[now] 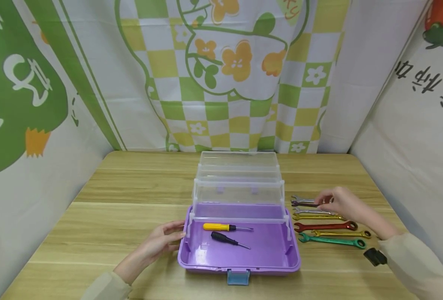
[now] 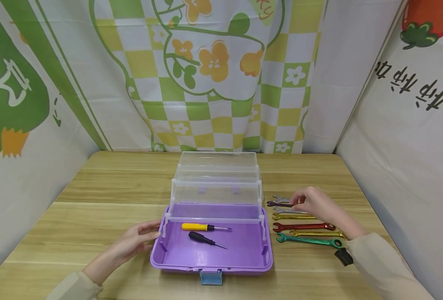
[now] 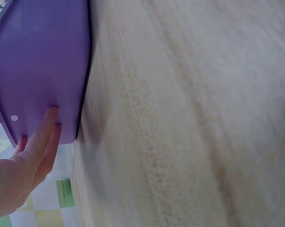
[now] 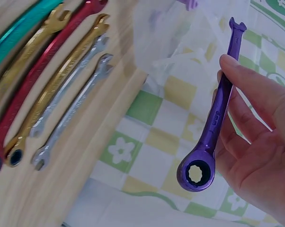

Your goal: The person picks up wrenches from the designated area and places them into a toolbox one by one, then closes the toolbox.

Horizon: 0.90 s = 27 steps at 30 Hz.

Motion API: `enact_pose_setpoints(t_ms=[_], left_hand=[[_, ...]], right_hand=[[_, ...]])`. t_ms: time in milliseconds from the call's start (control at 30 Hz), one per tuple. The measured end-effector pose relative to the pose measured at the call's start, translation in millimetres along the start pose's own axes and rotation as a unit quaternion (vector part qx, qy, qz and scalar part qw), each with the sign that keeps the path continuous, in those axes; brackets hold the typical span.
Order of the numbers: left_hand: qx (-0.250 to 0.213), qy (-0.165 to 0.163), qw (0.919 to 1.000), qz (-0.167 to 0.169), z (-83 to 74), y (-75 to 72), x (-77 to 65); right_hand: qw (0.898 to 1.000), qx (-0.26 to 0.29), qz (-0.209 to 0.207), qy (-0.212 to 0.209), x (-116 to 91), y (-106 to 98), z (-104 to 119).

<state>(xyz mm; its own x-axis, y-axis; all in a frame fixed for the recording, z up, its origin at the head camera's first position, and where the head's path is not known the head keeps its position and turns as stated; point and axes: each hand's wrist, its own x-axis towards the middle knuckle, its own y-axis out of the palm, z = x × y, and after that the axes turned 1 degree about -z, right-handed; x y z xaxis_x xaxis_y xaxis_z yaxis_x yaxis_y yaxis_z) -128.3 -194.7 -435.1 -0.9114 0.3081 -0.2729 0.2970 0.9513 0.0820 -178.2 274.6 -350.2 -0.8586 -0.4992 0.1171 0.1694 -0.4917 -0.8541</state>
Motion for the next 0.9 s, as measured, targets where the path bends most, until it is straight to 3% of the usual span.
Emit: enact_pose_setpoints(t_ms=[300,900], left_hand=[[-0.002,0.001,1.0,0.003,0.3,-0.3,-0.3],[-0.001,-0.007,0.9999,-0.008,-0.7,0.5,-0.3]], right_hand=[[1.0,-0.014,0.011,-0.016,21.3,-1.0,13.4],[0.998,0.027,0.036,-0.041,65.7,17.3,45.6]])
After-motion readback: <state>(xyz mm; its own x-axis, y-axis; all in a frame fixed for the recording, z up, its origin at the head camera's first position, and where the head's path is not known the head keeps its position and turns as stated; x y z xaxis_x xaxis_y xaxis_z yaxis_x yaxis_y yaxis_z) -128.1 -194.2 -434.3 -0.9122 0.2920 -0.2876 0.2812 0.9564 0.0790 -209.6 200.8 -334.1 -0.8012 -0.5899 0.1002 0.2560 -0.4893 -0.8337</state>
